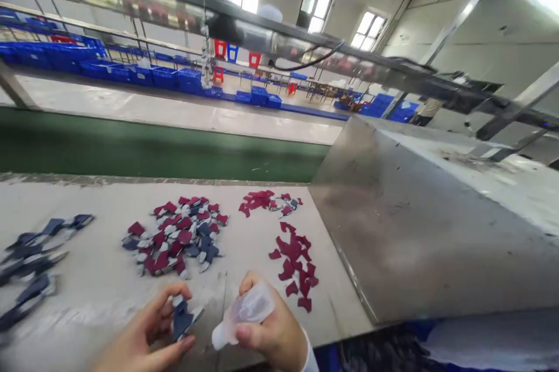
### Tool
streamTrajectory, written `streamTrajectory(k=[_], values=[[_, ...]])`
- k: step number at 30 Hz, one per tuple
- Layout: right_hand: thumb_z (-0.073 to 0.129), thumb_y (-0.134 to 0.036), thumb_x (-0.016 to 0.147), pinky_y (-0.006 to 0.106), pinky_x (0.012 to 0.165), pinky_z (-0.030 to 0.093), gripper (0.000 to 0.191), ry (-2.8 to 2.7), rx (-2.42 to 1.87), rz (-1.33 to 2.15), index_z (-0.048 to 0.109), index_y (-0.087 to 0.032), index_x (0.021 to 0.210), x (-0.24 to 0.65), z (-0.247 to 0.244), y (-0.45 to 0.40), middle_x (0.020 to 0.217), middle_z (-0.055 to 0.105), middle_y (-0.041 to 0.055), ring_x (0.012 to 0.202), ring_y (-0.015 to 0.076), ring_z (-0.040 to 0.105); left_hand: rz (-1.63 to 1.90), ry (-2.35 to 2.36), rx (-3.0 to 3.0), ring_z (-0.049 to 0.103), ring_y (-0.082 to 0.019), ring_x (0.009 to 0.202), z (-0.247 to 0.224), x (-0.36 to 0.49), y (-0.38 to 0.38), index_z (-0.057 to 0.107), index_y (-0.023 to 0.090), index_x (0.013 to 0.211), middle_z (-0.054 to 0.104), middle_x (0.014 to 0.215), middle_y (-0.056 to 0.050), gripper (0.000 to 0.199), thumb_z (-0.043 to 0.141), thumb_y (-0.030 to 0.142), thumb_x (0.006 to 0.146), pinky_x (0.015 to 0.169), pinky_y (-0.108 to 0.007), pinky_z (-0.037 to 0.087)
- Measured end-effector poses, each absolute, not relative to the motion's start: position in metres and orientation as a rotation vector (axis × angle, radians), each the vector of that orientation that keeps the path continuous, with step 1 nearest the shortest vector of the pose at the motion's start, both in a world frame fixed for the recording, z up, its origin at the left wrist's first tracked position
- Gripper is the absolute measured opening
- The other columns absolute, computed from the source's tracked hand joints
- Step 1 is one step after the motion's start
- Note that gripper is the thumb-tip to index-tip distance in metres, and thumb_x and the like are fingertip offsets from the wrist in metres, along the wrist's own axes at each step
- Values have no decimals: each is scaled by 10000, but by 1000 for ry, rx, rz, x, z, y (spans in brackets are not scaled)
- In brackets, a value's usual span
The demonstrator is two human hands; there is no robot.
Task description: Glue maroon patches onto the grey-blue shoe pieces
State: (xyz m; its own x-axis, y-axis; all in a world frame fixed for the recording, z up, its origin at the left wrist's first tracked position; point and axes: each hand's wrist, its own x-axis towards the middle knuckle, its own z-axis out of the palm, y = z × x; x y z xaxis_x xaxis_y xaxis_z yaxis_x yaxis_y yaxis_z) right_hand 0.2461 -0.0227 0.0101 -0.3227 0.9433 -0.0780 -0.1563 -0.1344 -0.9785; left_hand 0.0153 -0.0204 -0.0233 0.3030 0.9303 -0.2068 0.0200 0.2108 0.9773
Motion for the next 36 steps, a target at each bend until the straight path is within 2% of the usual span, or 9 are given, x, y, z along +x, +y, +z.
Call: streamTrajectory(k=[3, 5, 7, 9, 14, 18, 23, 30, 36], values=[[802, -603, 708, 226, 504, 319, 526, -1222, -983, 1622, 458, -234, 857, 245, 21, -35, 647, 574, -37, 538, 106, 460, 719, 1021, 1325, 479, -115, 597, -1, 16, -26, 480, 246, 1127, 495, 721, 57, 422, 722, 281, 783, 563, -228, 351], [760, -519, 805, 256, 561, 382, 434, -1198, -1004, 1652, 481, -246, 996, 244, 28, -38, 732, 640, -8, 607, 143, 526, 673, 1039, 1405, 494, -116, 570, 4, 14, -28, 479, 242, 1177, 483, 674, 69, 438, 700, 245, 799, 531, -219, 350], [733, -503, 833, 288, 582, 439, 485, -1286, -1017, 1643, 503, -253, 1179, 242, 36, -38, 748, 666, 8, 632, 179, 578, 648, 1096, 1479, 523, -124, 579, 5, 12, -31, 486, 246, 1217, 506, 671, 68, 478, 706, 223, 794, 540, -224, 383], [708, -490, 853, 297, 581, 474, 484, -1448, -1020, 1561, 553, -260, 1249, 238, 43, -37, 759, 664, 14, 640, 192, 609, 648, 1146, 1543, 547, -128, 617, 3, 9, -37, 483, 264, 1257, 557, 729, 55, 539, 719, 195, 777, 589, -239, 429], [720, -301, 845, 262, 605, 512, 339, -1619, -1079, 1350, 655, -289, 1177, 222, 53, -39, 915, 662, 15, 703, 165, 637, 748, 1099, 1492, 585, -132, 734, -1, 6, -44, 417, 283, 1308, 642, 902, 24, 616, 710, 147, 784, 708, -264, 490], [719, -162, 788, 217, 572, 500, 335, -1484, -1138, 1281, 614, -288, 1081, 212, 54, -46, 847, 640, -34, 666, 128, 617, 792, 1065, 1377, 576, -120, 734, 3, 7, -42, 424, 245, 1223, 671, 980, -5, 519, 712, 167, 799, 719, -266, 491], [740, -236, 793, 231, 471, 458, 233, -1607, -1235, 1172, 557, -250, 937, 206, 54, -49, 692, 602, -52, 533, 129, 564, 775, 1052, 1372, 559, -117, 739, 9, 9, -37, 457, 233, 1121, 676, 979, -4, 469, 748, 159, 760, 732, -265, 483], [724, -258, 828, 205, 489, 484, 166, -1698, -1284, 1028, 572, -256, 894, 201, 62, -47, 686, 636, -64, 542, 112, 610, 770, 1045, 1402, 554, -118, 723, 11, 10, -36, 461, 226, 1093, 678, 955, -7, 457, 750, 148, 747, 717, -265, 484], [721, -278, 815, 240, 476, 498, 159, -1745, -1345, 941, 575, -243, 865, 201, 68, -48, 668, 641, -50, 536, 139, 627, 745, 1066, 1436, 551, -129, 714, 16, 8, -36, 472, 240, 1088, 682, 944, -3, 434, 755, 180, 765, 715, -281, 498]])
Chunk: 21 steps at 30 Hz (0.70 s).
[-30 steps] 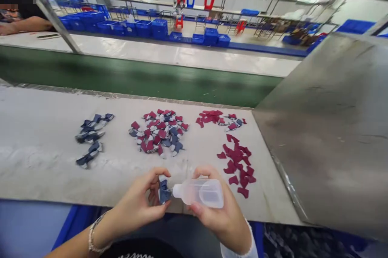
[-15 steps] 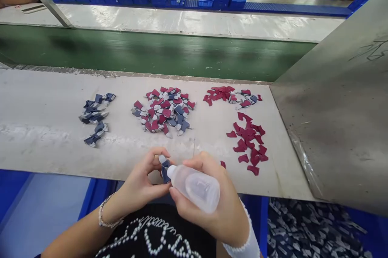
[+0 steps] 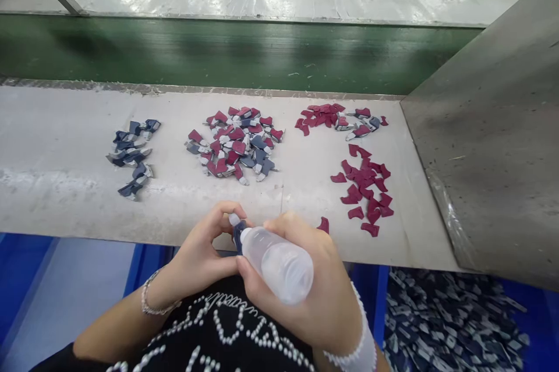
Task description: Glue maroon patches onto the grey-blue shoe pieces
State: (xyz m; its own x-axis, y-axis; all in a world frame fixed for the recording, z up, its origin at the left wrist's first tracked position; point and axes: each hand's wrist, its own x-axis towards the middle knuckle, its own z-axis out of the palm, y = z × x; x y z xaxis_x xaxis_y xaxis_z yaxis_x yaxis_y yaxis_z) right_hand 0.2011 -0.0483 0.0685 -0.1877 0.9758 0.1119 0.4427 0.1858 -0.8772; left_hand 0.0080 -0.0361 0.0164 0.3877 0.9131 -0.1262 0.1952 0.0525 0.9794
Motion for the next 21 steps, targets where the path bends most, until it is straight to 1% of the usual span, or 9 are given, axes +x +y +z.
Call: streamTrajectory(k=[3, 7, 11, 16, 19, 21], values=[[727, -281, 814, 220, 468, 497, 188, -1757, -1322, 934, 560, -268, 898, 201, 69, -50, 671, 634, -77, 523, 119, 617, 770, 1065, 1474, 551, -124, 706, 17, 8, -36, 467, 261, 1095, 685, 947, 11, 439, 753, 179, 772, 715, -275, 503], [728, -317, 820, 200, 494, 504, 213, -1762, -1312, 882, 545, -299, 927, 200, 68, -49, 699, 633, -97, 545, 99, 630, 782, 1046, 1495, 576, -125, 714, 16, 8, -37, 461, 278, 1112, 685, 967, 16, 450, 757, 199, 783, 709, -273, 515], [718, -277, 817, 211, 511, 516, 234, -1789, -1293, 870, 538, -298, 964, 198, 69, -48, 728, 638, -86, 567, 104, 634, 786, 1049, 1521, 577, -125, 727, 14, 8, -38, 460, 278, 1135, 685, 970, 13, 458, 748, 193, 790, 727, -279, 519], [713, -221, 827, 238, 523, 527, 216, -1844, -1271, 754, 547, -278, 954, 197, 70, -51, 730, 621, -67, 565, 113, 618, 822, 1059, 1565, 562, -110, 689, 15, 8, -38, 465, 268, 1108, 688, 941, 21, 442, 751, 170, 785, 692, -254, 511], [728, -206, 833, 244, 509, 530, 218, -1824, -1270, 736, 564, -271, 961, 197, 70, -51, 732, 631, -59, 562, 123, 614, 835, 1101, 1598, 573, -106, 678, 14, 8, -37, 473, 259, 1106, 683, 915, 26, 437, 751, 167, 782, 684, -247, 512], [733, -196, 833, 251, 515, 543, 227, -1868, -1241, 728, 569, -266, 974, 196, 69, -50, 748, 643, -56, 553, 125, 614, 835, 1112, 1626, 578, -104, 684, 14, 8, -37, 474, 261, 1114, 689, 919, 29, 453, 744, 136, 772, 689, -239, 515]])
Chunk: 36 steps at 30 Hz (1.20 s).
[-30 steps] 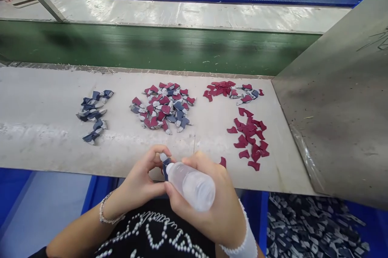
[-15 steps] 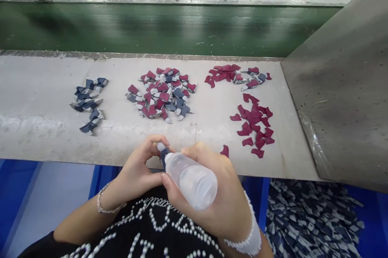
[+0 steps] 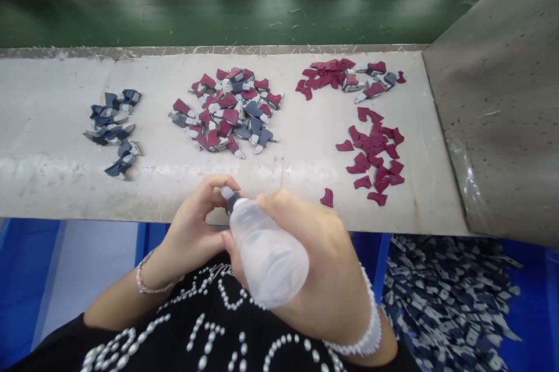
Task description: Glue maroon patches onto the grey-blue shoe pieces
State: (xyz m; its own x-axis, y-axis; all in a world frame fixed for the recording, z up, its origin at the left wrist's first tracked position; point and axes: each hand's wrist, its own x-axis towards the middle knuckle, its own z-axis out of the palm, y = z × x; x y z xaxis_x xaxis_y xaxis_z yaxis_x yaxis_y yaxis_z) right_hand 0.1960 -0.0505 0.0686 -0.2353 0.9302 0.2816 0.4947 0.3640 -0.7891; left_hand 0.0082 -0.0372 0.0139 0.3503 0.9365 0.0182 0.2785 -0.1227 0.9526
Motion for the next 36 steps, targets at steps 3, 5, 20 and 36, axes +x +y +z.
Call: streamTrajectory(k=[3, 5, 20, 36], values=[[735, -218, 836, 244, 535, 558, 219, -1925, -1206, 723, 563, -257, 965, 196, 67, -49, 758, 645, -60, 549, 119, 611, 828, 1116, 1657, 597, -108, 720, 14, 8, -37, 475, 265, 1122, 702, 942, 30, 490, 734, 81, 750, 702, -227, 519], [741, -225, 837, 223, 545, 555, 207, -1910, -1210, 720, 570, -254, 951, 196, 67, -48, 747, 634, -69, 559, 108, 605, 835, 1122, 1671, 596, -103, 711, 14, 8, -36, 478, 263, 1121, 699, 936, 34, 483, 732, 80, 753, 694, -218, 519], [716, -320, 852, 184, 532, 534, 220, -1946, -1276, 784, 504, -266, 821, 199, 67, -52, 688, 579, -90, 549, 94, 576, 819, 1109, 1598, 642, -145, 812, 11, 7, -38, 487, 275, 1134, 700, 1018, 17, 585, 737, -2, 684, 733, -259, 536], [743, -302, 835, 211, 513, 532, 236, -1967, -1292, 757, 513, -267, 877, 203, 71, -54, 710, 625, -74, 555, 112, 623, 814, 1097, 1615, 620, -140, 784, 14, 7, -37, 502, 277, 1144, 706, 995, 19, 595, 754, -5, 685, 725, -266, 521]])
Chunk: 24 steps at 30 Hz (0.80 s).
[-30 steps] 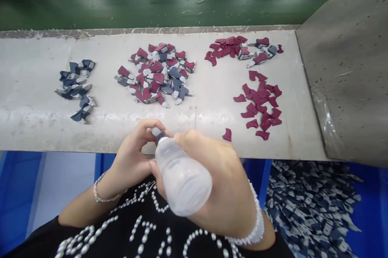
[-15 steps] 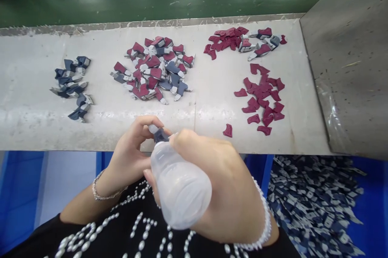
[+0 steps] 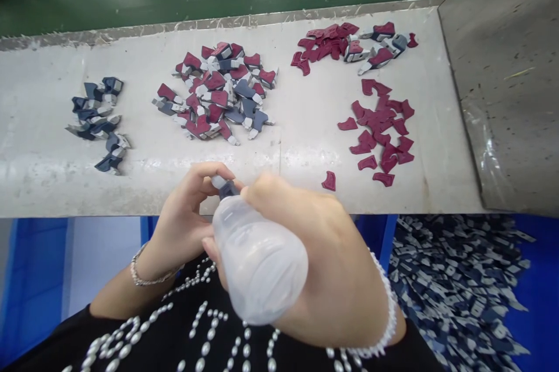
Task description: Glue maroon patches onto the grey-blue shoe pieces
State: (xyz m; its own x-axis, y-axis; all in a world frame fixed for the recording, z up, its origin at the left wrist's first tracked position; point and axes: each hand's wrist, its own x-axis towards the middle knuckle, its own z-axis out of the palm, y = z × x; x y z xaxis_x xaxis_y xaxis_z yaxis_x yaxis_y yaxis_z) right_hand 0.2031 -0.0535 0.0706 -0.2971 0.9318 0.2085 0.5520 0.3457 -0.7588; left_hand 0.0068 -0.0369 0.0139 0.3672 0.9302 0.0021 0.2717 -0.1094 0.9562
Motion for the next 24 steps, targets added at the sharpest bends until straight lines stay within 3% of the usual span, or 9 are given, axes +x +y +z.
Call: streamTrajectory(k=[7, 12, 16, 24], values=[[770, -300, 812, 182, 486, 498, 321, -1999, -1283, 842, 452, -261, 806, 207, 71, -52, 667, 589, -94, 509, 78, 577, 828, 1106, 1617, 647, -150, 822, 14, 7, -34, 509, 262, 1136, 700, 998, 7, 550, 763, 22, 712, 740, -276, 528], [781, -371, 800, 214, 455, 499, 349, -2024, -1312, 799, 446, -272, 801, 211, 70, -54, 706, 617, -74, 523, 107, 590, 811, 1123, 1662, 660, -167, 825, 13, 7, -33, 513, 254, 1125, 691, 970, -2, 534, 782, 54, 709, 733, -290, 536], [779, -315, 803, 210, 468, 515, 280, -1986, -1336, 855, 510, -281, 870, 210, 70, -53, 672, 585, -82, 512, 109, 580, 774, 1109, 1700, 639, -150, 785, 15, 8, -33, 518, 266, 1125, 677, 965, 10, 557, 766, 29, 687, 719, -277, 541], [771, -242, 787, 223, 493, 521, 328, -2088, -1229, 881, 447, -286, 817, 214, 71, -54, 713, 617, -80, 536, 111, 580, 800, 1156, 1684, 685, -198, 869, 13, 7, -32, 517, 254, 1118, 677, 982, -19, 515, 807, 102, 720, 757, -327, 563]])
